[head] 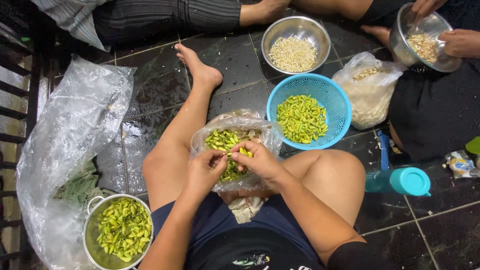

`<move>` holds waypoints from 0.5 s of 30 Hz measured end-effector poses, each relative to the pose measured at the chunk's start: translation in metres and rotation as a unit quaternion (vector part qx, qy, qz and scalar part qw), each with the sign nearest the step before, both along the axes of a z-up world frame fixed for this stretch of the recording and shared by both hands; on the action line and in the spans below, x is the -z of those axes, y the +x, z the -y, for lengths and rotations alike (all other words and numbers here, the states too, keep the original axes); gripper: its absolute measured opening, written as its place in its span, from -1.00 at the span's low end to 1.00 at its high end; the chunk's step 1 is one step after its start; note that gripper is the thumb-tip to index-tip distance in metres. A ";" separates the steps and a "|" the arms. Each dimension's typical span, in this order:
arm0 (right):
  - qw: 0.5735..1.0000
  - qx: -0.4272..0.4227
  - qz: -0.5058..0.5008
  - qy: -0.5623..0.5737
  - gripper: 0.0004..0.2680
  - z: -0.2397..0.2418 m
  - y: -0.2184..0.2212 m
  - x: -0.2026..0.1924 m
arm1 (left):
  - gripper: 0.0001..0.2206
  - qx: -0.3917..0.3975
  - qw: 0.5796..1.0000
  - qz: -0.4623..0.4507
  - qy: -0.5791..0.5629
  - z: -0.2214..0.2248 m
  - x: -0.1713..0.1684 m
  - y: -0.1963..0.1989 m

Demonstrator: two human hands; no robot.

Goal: The person sits on the floor and peels small green vegetables by hand, removing the outer skin and placing the peeled pieces into a blue basket. The person handles the vegetables one by one from a plastic bag resting on their lap.

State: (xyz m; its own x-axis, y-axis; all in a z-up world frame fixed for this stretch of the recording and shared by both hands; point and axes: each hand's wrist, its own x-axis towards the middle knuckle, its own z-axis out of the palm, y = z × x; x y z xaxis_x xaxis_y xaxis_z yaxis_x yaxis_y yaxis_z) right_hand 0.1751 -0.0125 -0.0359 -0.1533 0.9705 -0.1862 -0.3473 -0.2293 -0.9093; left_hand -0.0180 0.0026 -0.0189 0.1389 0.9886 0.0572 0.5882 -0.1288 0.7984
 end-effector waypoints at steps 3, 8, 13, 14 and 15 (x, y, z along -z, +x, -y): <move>1.000 -0.009 0.026 0.014 -0.87 -0.005 0.005 0.007 | -0.90 0.047 0.995 -0.061 0.056 -0.003 0.002 -0.001; 0.996 -0.063 -0.033 -0.048 -0.89 -0.006 0.016 0.006 | -0.90 0.119 0.986 -0.054 0.101 -0.004 -0.022 0.002; 0.980 -0.125 -0.111 -0.111 -0.90 -0.015 0.029 -0.001 | -0.90 0.187 0.980 -0.008 0.072 -0.013 -0.045 0.003; 0.982 -0.116 -0.107 -0.102 -0.92 -0.012 0.028 0.001 | -0.89 0.206 0.975 -0.020 0.078 -0.013 -0.045 0.002; 0.984 -0.107 -0.103 -0.094 -0.93 -0.009 0.026 0.007 | -0.87 0.226 0.970 -0.032 0.084 -0.014 -0.042 -0.001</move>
